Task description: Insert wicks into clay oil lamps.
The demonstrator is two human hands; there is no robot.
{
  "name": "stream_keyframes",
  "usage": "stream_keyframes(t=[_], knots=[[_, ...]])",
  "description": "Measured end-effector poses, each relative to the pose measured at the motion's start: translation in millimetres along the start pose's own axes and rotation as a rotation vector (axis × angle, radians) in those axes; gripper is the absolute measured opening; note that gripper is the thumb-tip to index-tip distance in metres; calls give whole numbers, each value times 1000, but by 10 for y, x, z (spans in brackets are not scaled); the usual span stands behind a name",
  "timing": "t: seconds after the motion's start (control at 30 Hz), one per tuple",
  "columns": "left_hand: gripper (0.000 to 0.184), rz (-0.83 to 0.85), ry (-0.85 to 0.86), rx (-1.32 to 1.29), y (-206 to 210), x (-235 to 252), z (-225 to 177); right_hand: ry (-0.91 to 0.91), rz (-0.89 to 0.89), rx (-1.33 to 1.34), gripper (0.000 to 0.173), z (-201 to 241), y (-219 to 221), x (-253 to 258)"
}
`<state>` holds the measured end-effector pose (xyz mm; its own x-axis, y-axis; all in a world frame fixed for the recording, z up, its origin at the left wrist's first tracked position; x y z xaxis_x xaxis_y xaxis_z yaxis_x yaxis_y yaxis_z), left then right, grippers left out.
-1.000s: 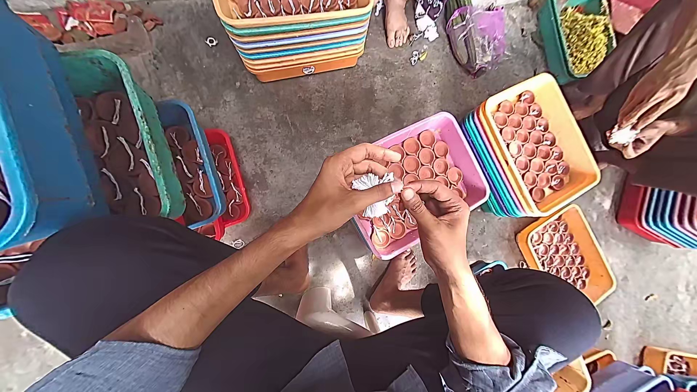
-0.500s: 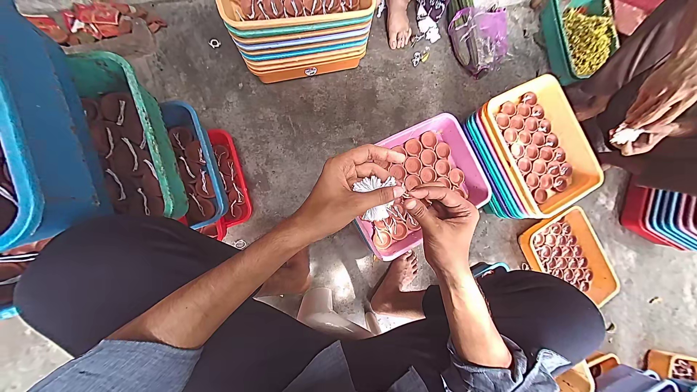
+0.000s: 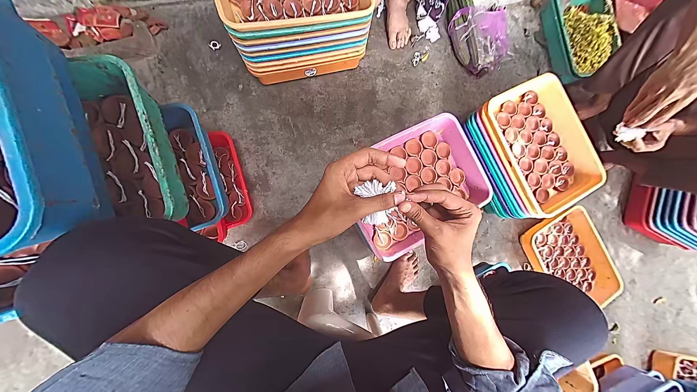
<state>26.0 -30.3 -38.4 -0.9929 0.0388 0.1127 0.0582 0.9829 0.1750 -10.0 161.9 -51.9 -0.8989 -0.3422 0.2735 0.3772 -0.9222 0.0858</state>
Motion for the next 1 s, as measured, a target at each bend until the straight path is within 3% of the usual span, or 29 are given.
stream_keyframes(t=[0.4,0.8,1.0], knots=[[42,-2,-53,-53,-16,-10,13,74,64,28,14,10,-35,20],[32,-63,-43,-24,1,-31,28,-218,-47,-219,18,44,27,-15],[36,-48,-161,-41,-4,-29,24,-255,-28,-223,24,41,8,-9]])
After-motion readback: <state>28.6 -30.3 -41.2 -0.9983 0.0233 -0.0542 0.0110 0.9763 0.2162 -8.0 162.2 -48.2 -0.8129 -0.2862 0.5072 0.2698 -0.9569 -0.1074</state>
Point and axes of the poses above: each hand's wrist, its own x-axis towards the middle knuckle, its own y-axis out of the palm, z = x × y, the point moved 3 cm from there along x, towards the middle knuckle, and after that the axes turned 1 degree about x, right-handed, at the moved point
